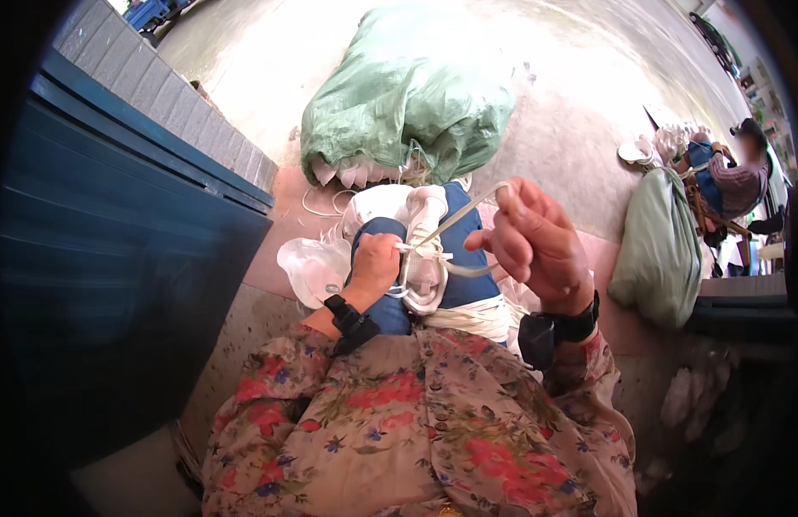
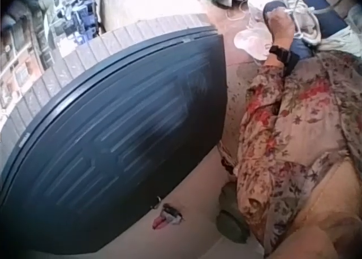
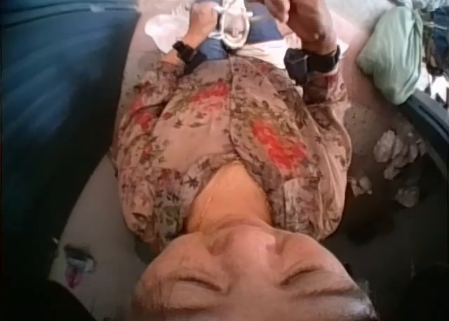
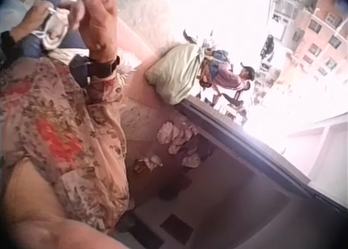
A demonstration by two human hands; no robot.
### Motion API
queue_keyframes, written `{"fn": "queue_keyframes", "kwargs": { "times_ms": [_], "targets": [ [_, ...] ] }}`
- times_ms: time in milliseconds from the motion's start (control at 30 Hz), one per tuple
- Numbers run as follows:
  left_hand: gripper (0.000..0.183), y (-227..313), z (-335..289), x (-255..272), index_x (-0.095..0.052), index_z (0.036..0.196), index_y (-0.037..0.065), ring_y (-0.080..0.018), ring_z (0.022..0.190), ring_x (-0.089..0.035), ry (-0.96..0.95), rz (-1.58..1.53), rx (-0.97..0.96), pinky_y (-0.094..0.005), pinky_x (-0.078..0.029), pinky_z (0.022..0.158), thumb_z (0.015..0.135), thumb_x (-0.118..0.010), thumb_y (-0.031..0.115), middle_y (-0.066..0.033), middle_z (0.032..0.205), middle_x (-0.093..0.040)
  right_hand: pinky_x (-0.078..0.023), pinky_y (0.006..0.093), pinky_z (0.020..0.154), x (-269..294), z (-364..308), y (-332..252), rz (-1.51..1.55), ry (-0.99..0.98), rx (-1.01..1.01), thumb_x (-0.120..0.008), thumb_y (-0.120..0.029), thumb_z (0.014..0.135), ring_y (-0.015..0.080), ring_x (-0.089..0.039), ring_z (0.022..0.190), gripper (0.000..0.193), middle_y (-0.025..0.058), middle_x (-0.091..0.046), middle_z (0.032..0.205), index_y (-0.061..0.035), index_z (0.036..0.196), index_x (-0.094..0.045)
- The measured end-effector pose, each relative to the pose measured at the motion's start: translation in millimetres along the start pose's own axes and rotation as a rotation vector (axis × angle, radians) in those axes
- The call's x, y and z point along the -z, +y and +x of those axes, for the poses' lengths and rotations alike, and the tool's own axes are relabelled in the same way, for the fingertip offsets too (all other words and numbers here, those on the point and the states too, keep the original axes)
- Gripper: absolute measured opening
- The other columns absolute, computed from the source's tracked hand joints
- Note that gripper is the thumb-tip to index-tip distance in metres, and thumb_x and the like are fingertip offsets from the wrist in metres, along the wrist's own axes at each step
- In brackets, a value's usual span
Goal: The recorder is sitting down and lacing a white shoe, pulling the long white laces through the eyelets and tying them.
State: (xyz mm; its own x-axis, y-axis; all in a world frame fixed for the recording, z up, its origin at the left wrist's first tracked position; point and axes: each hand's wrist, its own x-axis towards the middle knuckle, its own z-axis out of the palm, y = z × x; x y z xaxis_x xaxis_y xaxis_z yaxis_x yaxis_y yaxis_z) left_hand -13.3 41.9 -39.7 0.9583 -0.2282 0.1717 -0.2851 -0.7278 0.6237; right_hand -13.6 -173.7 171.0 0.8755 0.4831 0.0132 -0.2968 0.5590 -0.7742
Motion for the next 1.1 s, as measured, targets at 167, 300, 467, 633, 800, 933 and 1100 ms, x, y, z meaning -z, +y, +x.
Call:
{"fn": "queue_keyframes", "kwargs": {
  "times_ms": [167,300,467,633,800,933,1100],
  "targets": [
    [0.015,15.5,8.5,24.0,-0.059,0.086,0.003,-0.0261,0.076,-0.055,-0.123,-0.035,0.154,-0.0351,-0.044,0.068,0.073,-0.055,0.011,-0.0097,0.08,-0.06,-0.044,0.0372,0.086,-17.9,-6.1,-9.9,0.168,0.005,0.154,-0.037,-0.02,0.093,0.0084,-0.042,0.038,0.014,-0.0028,-0.04,0.049,-0.0069,0.093,-0.041],
    [0.023,38.5,18.5,52.6,-0.058,0.096,0.001,-0.0124,0.065,-0.056,-0.588,-0.421,0.323,-0.0246,-0.044,0.059,0.079,-0.057,0.016,-0.0095,0.084,-0.061,-0.043,0.0383,0.088,-24.6,0.4,-0.3,0.197,-0.062,0.274,-0.038,-0.016,0.092,0.0093,-0.039,0.032,0.014,-0.0028,-0.038,0.045,-0.0037,0.098,-0.04],
    [0.02,76.8,19.5,45.5,-0.057,0.098,0.001,-0.0111,0.06,-0.053,-0.484,-0.742,-0.055,-0.0251,-0.044,0.055,0.083,-0.053,0.012,-0.0065,0.073,-0.058,-0.044,0.0356,0.084,-28.8,16.4,5.7,0.012,0.006,0.226,-0.039,-0.016,0.092,0.0097,-0.044,0.039,0.015,-0.0021,-0.043,0.05,-0.0045,0.1,-0.041],
    [0.017,61.8,35.7,102.6,-0.055,0.093,0.005,-0.0068,0.054,-0.05,-0.704,-0.983,0.289,-0.0193,-0.039,0.045,0.088,-0.049,0.019,-0.0008,0.072,-0.054,-0.042,0.03,0.081,34.9,21.6,-4.5,-0.48,0.59,0.409,-0.05,-0.014,0.086,0.0153,-0.055,0.084,0.013,0.0076,-0.057,0.082,-0.0046,0.077,-0.051],
    [0.02,-20.4,54.0,157.0,-0.052,0.083,0.008,-0.0022,0.042,-0.04,-0.053,-1.499,0.636,-0.0154,-0.029,0.035,0.089,-0.048,0.026,0.0035,0.059,-0.043,-0.043,0.0289,0.067,168.2,-36.1,4.4,0.426,0.858,0.258,-0.053,-0.016,0.08,0.0177,-0.051,0.067,0.022,0.0054,-0.054,0.069,-0.0077,0.062,-0.044],
    [0.02,-43.4,41.0,130.1,-0.055,0.084,0.006,-0.0041,0.039,-0.041,0.072,-1.096,0.781,-0.0173,-0.03,0.032,0.087,-0.05,0.026,0.0021,0.057,-0.045,-0.037,0.0235,0.045,168.2,-49.1,62.8,-0.065,0.958,-0.072,-0.053,-0.024,0.083,0.0077,-0.042,0.051,0.024,-0.0012,-0.045,0.059,-0.011,0.064,-0.047],
    [0.02,-0.4,17.5,62.6,-0.059,0.08,0.002,-0.0121,0.038,-0.052,-0.46,-0.417,0.63,-0.0235,-0.038,0.032,0.084,-0.047,0.018,-0.0039,0.055,-0.052,-0.042,0.0225,0.057,129.9,-48.5,145.6,-0.752,0.544,-0.274,-0.05,-0.016,0.084,0.009,-0.052,0.063,0.02,0.0005,-0.055,0.067,0.0005,0.092,-0.059]
  ]
}}
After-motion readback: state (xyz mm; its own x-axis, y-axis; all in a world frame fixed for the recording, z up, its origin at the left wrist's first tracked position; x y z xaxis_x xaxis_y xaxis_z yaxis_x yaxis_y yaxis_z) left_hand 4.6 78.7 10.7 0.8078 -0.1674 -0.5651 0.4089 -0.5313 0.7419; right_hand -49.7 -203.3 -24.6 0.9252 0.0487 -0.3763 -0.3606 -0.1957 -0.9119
